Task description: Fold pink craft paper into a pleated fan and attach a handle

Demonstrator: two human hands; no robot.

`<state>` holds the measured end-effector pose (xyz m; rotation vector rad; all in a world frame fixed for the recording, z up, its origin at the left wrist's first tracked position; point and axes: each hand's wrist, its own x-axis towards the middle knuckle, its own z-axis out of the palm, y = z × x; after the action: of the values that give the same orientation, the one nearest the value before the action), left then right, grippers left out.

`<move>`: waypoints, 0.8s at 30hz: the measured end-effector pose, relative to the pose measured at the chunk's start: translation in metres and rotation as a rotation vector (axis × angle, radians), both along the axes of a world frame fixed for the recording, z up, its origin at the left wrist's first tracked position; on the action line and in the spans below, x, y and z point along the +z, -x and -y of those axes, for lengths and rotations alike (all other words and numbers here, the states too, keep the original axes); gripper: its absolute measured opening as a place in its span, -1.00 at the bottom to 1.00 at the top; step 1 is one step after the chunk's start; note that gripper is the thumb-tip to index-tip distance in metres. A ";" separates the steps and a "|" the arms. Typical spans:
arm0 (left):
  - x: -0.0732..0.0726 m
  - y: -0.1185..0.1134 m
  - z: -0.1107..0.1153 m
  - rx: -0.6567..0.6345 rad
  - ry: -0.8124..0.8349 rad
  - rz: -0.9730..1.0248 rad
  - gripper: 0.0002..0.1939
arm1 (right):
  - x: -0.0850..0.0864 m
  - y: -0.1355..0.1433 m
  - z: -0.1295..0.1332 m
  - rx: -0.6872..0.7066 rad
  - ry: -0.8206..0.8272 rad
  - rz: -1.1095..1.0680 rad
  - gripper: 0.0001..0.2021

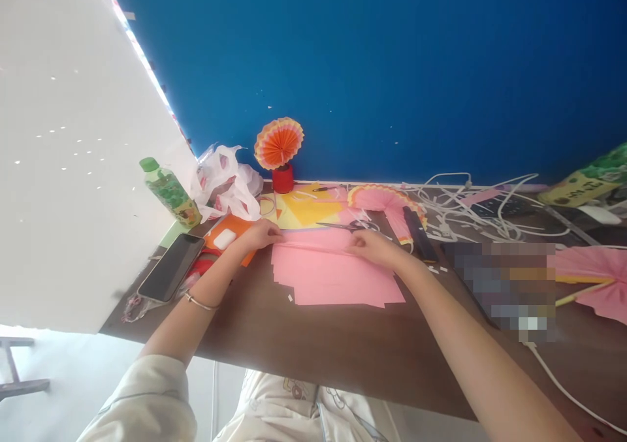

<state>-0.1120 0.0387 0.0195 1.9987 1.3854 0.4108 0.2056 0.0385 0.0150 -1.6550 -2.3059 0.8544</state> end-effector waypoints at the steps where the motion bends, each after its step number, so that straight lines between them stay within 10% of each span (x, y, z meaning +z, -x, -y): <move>1: 0.002 -0.001 0.000 0.006 -0.005 -0.011 -0.75 | 0.000 0.000 0.000 -0.003 -0.018 0.011 -0.79; 11: -0.004 -0.032 0.044 -0.192 -0.587 -0.429 -0.74 | -0.012 0.001 0.014 -0.003 -0.248 0.011 -0.79; 24: -0.031 -0.055 0.063 -0.005 -0.525 -0.347 -0.72 | -0.038 0.026 0.047 -0.134 -0.707 0.157 -0.78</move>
<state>-0.0566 -0.0244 -0.0120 2.5964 1.5996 0.4788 0.1800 -0.0085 -0.0227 -1.5399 -2.1755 -0.1323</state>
